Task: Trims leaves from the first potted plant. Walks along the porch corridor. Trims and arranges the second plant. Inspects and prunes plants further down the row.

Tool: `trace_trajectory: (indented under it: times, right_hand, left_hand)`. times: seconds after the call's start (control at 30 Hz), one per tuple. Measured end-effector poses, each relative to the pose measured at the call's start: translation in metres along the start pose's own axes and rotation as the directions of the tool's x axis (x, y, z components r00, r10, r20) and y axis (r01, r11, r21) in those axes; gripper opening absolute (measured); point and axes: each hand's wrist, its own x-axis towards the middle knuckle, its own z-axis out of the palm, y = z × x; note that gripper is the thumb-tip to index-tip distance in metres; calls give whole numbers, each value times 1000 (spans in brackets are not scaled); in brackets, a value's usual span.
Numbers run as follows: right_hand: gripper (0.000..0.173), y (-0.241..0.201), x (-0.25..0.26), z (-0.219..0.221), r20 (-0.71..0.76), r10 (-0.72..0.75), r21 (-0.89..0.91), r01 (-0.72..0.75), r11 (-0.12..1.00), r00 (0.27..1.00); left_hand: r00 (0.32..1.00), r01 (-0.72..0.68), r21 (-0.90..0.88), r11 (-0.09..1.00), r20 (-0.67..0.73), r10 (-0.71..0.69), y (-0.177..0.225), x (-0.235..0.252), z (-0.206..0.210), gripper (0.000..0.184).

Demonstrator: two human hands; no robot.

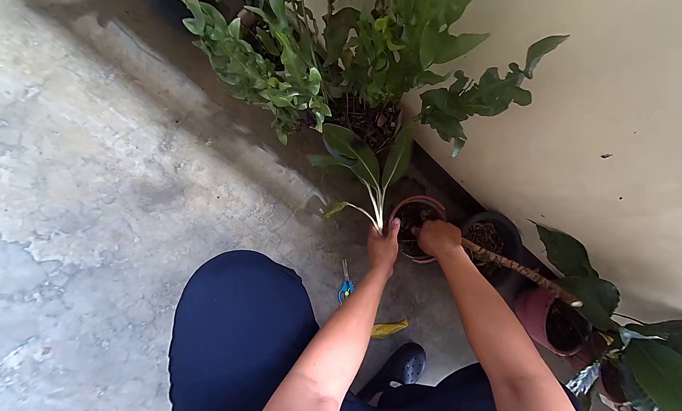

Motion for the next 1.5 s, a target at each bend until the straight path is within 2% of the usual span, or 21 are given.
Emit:
trace_trajectory:
  times: [0.07, 0.13, 0.2, 0.27, 0.33, 0.4, 0.47, 0.53, 0.73, 0.87, 1.13, 1.5]
  right_hand:
    - [46, -3, 3, -4, 34, -5, -10, 5, 1000, 999]
    - [37, -2, 2, -6, 48, -76, -95, 80, 992, 996]
    - [34, 0, -2, 0, 72, -156, -201, 168, 965, 985]
    - [28, -1, -11, 9, 100, -202, -251, 221, 942, 974]
    - [26, -8, -24, 20, 133, -191, -275, 221, 936, 973]
    - [29, -16, -34, 28, 156, -142, -266, 180, 947, 978]
    - [32, -22, -38, 31, 152, -104, -251, 141, 958, 983]
    - [32, -23, -36, 33, 145, -88, -254, 123, 960, 986]
    - [32, -26, -37, 47, 92, -51, -226, 70, 972, 994]
    - [34, -20, -44, 60, 12, -2, -133, 3, 991, 1000]
    - [38, -24, -51, 70, -15, 107, 0, -107, 994, 994]
    - [41, -31, -59, 71, 83, 258, 136, -268, 954, 962]
  left_hand:
    - [999, -32, 7, 999, -19, 32, -8, -9, 2, 45]
    - [1000, -25, 55, 998, -9, 26, -18, -25, -5, 38]
    - [999, 40, 197, 980, 1, -41, -18, -39, -18, 35]
    - [998, 58, 404, 913, 3, -65, -6, -38, -27, 46]
    - [999, 4, 544, 839, 40, -30, 12, -26, -27, 65]
    - [994, -79, 639, 765, 111, 10, 22, -14, -15, 76]
    - [984, -141, 743, 654, 181, 7, 24, -8, -3, 79]
    - [979, -155, 803, 575, 202, -18, 22, -7, 4, 73]
    - [993, -85, 808, 583, 114, -13, 19, -9, 11, 75]
    - [991, -115, 795, 596, 136, 11, 21, -11, 16, 73]
    - [992, -120, 791, 600, 114, 47, 17, -10, 20, 76]
    - [994, -108, 791, 602, 98, 50, 17, -12, 21, 77]
